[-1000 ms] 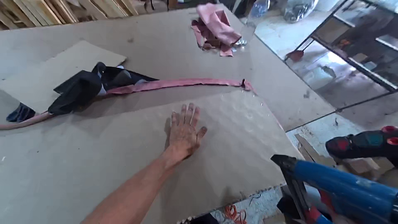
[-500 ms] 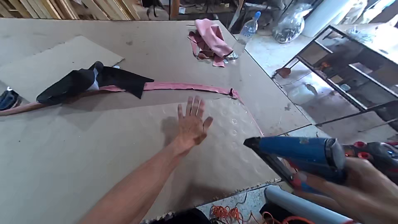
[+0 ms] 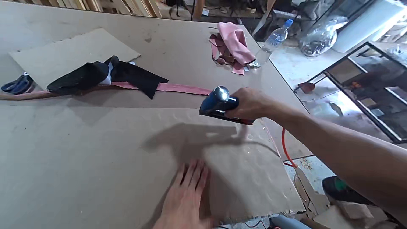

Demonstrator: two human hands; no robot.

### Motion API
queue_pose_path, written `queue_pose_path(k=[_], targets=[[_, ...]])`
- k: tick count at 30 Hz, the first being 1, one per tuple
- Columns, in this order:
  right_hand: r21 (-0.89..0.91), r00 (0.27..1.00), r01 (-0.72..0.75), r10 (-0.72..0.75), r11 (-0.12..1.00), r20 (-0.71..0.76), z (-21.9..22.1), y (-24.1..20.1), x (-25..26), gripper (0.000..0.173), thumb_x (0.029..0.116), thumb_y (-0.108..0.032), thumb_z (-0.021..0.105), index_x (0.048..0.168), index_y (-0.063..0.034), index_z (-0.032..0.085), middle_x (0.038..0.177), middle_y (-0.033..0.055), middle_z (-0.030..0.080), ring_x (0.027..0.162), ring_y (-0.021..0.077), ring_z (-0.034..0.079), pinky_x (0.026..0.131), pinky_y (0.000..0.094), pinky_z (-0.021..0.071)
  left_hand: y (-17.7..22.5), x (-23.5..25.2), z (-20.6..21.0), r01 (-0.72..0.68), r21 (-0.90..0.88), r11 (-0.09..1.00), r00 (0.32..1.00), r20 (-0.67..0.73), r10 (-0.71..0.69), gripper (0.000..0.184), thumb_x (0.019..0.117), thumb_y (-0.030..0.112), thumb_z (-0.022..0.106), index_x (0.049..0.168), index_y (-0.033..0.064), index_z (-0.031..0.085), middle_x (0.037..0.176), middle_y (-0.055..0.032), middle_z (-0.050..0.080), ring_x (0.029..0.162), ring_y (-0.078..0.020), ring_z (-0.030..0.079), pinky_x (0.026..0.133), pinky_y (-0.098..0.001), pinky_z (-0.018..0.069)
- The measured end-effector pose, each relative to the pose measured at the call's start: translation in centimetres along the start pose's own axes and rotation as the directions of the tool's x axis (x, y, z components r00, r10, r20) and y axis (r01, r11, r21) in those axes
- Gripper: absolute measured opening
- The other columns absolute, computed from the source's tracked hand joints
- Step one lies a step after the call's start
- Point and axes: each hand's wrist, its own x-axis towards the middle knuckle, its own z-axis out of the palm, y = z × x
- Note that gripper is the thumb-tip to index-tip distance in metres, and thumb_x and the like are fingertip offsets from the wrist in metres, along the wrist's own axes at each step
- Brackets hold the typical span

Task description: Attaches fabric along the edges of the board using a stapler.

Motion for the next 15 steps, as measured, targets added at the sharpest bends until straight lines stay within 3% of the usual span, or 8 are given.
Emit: queue_pose_path(k=[1,3,6,11,15], targets=[[0.011,1.000,-0.006,0.005,1.000,0.030,0.3,0.1,1.6,0.025,0.0830,-0.035,0.078,0.072,-0.0158,0.065,0.062,0.0019,0.059,0.058,0.0196,0.058,0.053,0.0470,0.0445,0.8,-2.6,0.0,-0.034,0.025,0.999,0.999,-0.036,0.035,0.101,0.0855,0.076,0.057,0.159,0.0089,0.039,0.166,-0.0134,0.034,0.153,-0.0333,0.032,0.119,-0.0653,0.0292],[0.030,0.997,-0.022,0.020,0.999,0.069,0.5,0.2,3.9,0.025,0.0835,-0.032,0.079,0.073,-0.0146,0.066,0.061,0.0026,0.059,0.057,0.0195,0.058,0.053,0.0458,0.0443,1.6,-5.4,0.7,-0.091,0.137,0.986,0.984,-0.138,0.110,0.077,0.0935,0.050,0.066,0.154,0.0074,0.046,0.163,-0.0091,0.040,0.151,-0.0284,0.038,0.114,-0.0642,0.0352],[0.016,0.995,-0.020,0.018,1.000,0.100,1.0,0.4,6.0,0.025,0.0832,-0.031,0.079,0.072,-0.0142,0.065,0.061,0.0027,0.059,0.056,0.0191,0.058,0.052,0.0447,0.0442,1.6,-5.7,1.8,-0.098,0.263,0.960,0.957,-0.241,0.164,0.054,0.0943,0.017,0.066,0.147,0.0089,0.056,0.157,-0.0046,0.050,0.145,-0.0233,0.046,0.111,-0.0594,0.0389],[-0.004,0.985,-0.035,0.035,0.999,0.168,1.8,0.5,8.1,0.027,0.0838,-0.029,0.078,0.069,-0.0126,0.064,0.058,0.0037,0.058,0.052,0.0191,0.056,0.050,0.0436,0.0440,1.4,-5.5,1.9,-0.085,0.237,0.968,0.963,-0.230,0.141,0.051,0.0968,0.011,0.060,0.148,0.0099,0.055,0.159,-0.0027,0.048,0.147,-0.0218,0.045,0.113,-0.0586,0.0372],[-0.021,0.973,0.001,0.004,1.000,0.233,2.2,-1.0,5.3,0.024,0.0820,-0.026,0.079,0.068,-0.0128,0.064,0.059,0.0030,0.058,0.052,0.0183,0.056,0.050,0.0430,0.0447,0.9,-5.4,2.5,-0.087,0.128,0.988,0.972,-0.204,0.112,0.064,0.0888,0.019,0.071,0.150,0.0102,0.053,0.161,-0.0040,0.045,0.149,-0.0244,0.041,0.116,-0.0584,0.0350]])
